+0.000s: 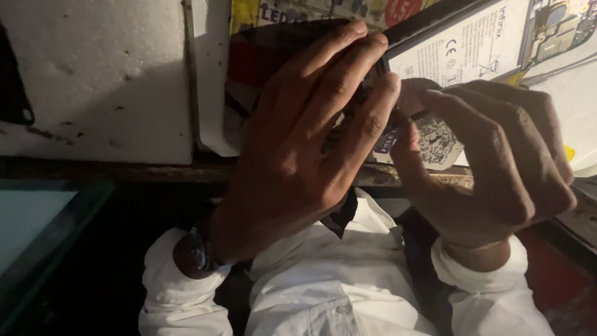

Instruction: The person disassembles a mobile phone by removing the internal battery and various components, then uses a screwdriver to reassemble the internal framework and battery back into the phone casing.

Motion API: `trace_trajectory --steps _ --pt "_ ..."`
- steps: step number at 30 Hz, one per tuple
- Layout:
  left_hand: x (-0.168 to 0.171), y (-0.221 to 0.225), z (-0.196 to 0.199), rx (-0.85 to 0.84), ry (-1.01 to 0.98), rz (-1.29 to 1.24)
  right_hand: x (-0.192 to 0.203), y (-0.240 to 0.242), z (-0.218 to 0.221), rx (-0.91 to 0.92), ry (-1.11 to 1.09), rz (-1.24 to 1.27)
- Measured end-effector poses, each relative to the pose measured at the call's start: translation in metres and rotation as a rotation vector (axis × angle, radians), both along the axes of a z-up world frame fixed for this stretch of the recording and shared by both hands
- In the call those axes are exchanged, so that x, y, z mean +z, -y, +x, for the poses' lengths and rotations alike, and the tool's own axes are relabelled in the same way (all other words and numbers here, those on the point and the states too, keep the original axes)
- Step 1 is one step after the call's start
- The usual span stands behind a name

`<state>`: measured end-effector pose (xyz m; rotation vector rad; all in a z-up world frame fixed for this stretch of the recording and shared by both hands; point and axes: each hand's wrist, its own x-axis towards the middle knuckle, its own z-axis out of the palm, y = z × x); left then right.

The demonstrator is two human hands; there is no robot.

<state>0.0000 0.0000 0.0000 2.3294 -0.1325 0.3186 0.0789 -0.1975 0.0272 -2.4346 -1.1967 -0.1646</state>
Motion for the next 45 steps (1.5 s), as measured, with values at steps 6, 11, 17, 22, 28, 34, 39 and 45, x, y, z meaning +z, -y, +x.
trace_trajectory --steps 6,11,17,22,28,34,39,45 --pt "0.012 -0.001 0.005 0.021 -0.023 -0.058 0.006 0.000 -0.007 -0.047 -0.060 0.040" --pt "0.017 0.002 0.012 -0.027 0.049 0.057 -0.009 0.005 -0.010 -0.067 -0.007 0.092" --pt "0.021 0.002 0.021 -0.057 0.062 0.189 -0.010 0.008 -0.002 0.027 0.102 0.091" --pt "0.018 0.005 0.026 -0.090 0.075 0.215 -0.015 0.015 0.005 0.073 0.116 0.091" --pt "0.013 0.009 0.026 -0.205 0.074 0.359 -0.021 0.019 0.000 -0.001 -0.031 0.181" --pt "0.007 0.003 0.034 -0.269 0.110 0.631 -0.016 0.016 0.004 -0.011 -0.024 0.148" --pt "0.001 0.000 0.036 -0.272 0.134 0.684 -0.020 0.016 0.002 -0.023 -0.067 0.187" --pt "-0.006 0.003 0.041 -0.289 0.155 0.695 -0.021 0.020 0.002 -0.015 -0.061 0.166"
